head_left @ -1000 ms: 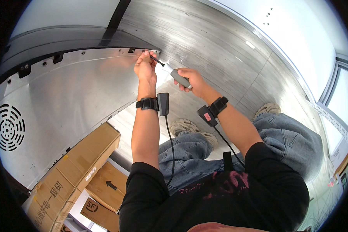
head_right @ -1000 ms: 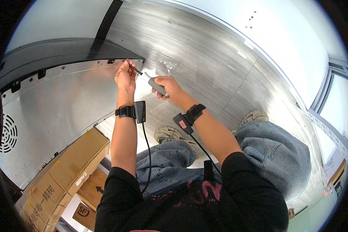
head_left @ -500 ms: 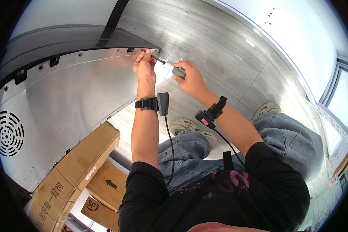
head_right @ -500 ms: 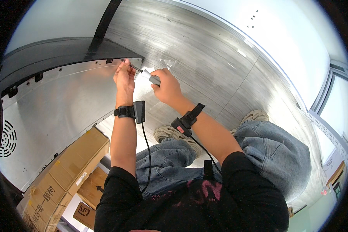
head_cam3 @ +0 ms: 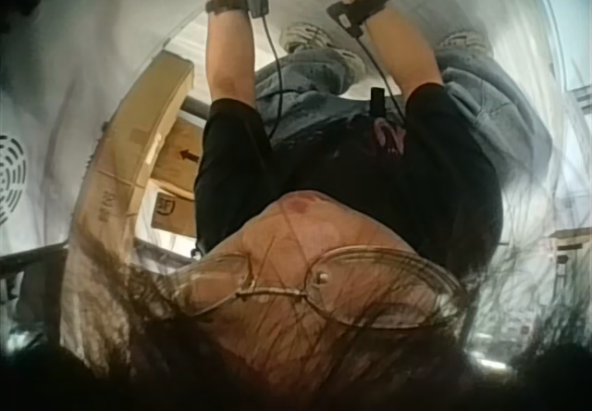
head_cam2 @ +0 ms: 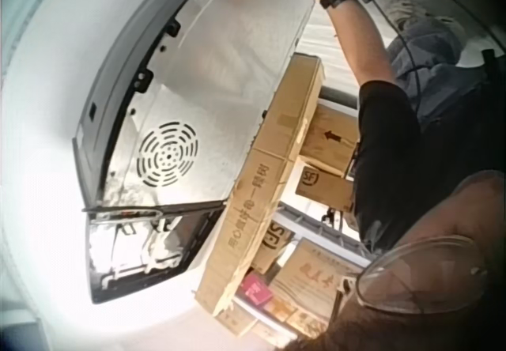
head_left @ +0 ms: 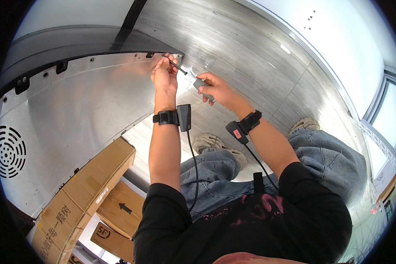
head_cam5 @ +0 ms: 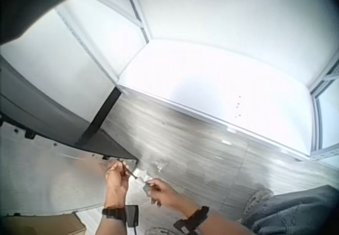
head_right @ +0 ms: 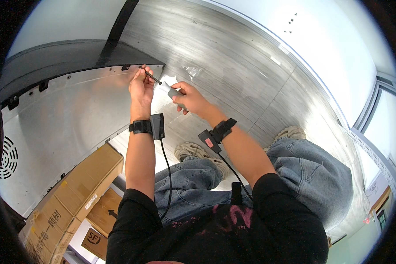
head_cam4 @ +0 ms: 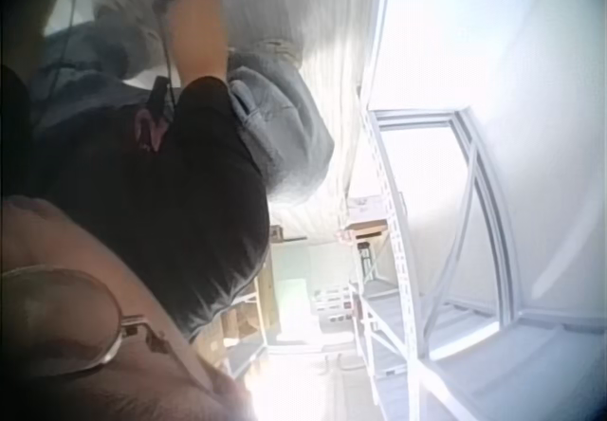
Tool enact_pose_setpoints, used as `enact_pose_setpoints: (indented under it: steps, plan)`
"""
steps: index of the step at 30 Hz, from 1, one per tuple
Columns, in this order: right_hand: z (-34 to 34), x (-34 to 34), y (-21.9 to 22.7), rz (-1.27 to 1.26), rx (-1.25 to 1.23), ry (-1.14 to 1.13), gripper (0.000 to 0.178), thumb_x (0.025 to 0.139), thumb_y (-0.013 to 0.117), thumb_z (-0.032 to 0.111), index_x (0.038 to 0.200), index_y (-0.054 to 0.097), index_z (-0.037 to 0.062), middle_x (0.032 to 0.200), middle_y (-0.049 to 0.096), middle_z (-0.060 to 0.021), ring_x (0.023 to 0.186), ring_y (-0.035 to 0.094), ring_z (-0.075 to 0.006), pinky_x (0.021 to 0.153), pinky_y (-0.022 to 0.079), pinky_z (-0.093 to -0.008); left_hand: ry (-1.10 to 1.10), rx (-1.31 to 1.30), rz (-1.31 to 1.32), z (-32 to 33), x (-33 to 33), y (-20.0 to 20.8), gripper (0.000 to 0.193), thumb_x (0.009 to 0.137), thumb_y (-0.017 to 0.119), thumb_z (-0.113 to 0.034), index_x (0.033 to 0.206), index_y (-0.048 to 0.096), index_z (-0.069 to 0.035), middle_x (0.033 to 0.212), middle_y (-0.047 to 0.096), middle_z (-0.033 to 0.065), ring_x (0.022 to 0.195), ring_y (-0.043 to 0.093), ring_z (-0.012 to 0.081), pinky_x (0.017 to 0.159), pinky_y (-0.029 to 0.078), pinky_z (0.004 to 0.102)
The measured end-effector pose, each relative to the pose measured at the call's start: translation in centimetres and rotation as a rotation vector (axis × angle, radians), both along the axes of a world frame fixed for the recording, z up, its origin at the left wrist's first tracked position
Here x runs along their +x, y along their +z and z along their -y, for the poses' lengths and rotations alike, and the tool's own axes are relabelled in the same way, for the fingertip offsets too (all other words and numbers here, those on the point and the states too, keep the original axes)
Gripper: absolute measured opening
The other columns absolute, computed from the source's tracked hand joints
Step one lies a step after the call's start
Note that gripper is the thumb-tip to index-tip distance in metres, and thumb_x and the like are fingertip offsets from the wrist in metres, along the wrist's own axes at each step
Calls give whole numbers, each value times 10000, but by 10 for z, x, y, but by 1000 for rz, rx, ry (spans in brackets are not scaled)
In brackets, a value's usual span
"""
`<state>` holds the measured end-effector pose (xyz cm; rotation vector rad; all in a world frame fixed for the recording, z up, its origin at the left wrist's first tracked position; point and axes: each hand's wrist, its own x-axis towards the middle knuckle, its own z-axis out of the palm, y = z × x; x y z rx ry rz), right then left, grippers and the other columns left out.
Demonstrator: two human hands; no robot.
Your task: The person uses a screwdriver to remove screws from the back panel of a beige electronic device, then detaches the panel. They continue to remove screws from the device's metal chassis and place them on a nearby shelf.
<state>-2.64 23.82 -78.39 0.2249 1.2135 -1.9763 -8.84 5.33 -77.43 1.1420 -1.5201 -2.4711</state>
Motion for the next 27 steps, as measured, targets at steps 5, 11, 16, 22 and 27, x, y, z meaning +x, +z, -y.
enact_pose_setpoints:
  steps: [5, 11, 16, 22, 27]
  plan:
    - [22, 14, -24, -469, 382, -109, 411, 790, 652, 34, 1169, 492, 40, 914, 567, -60, 779, 564, -192, 693, 455, -321, -9, -113, 59, -1, 0, -4, 113, 857, 630, -75, 966, 610, -49, 824, 643, 44, 668, 591, 122, 557, 452, 237]
    - [26, 14, -36, -571, 646, -135, 396, 786, 664, 72, 1154, 524, 30, 925, 595, -78, 864, 580, -227, 763, 458, -343, 32, -229, 94, -7, -4, -11, 101, 852, 636, -66, 951, 620, -54, 815, 646, 28, 664, 588, 113, 567, 455, 245]
    - [-9, -12, -10, 281, -98, 49, 382, 781, 671, 159, 1115, 554, 14, 936, 618, -95, 813, 615, -203, 701, 481, -338, 5, -173, 75, -5, -3, -7, 90, 876, 587, -43, 962, 613, -44, 816, 648, 39, 664, 598, 120, 578, 459, 250]
    - [17, 2, -34, -256, 310, -51, 388, 765, 701, 166, 1098, 567, 19, 924, 622, -98, 764, 605, -202, 683, 467, -332, 16, -111, 27, -7, -2, -3, 100, 879, 590, -59, 974, 586, -30, 817, 644, 51, 669, 600, 131, 607, 465, 257]
    - [25, 9, -34, -525, 646, -103, 424, 727, 736, 162, 1094, 575, 24, 926, 614, -130, 796, 596, -253, 708, 458, -359, 33, -228, 81, -6, -1, -6, 109, 853, 636, -75, 943, 595, -29, 800, 641, 49, 662, 591, 136, 588, 474, 264]
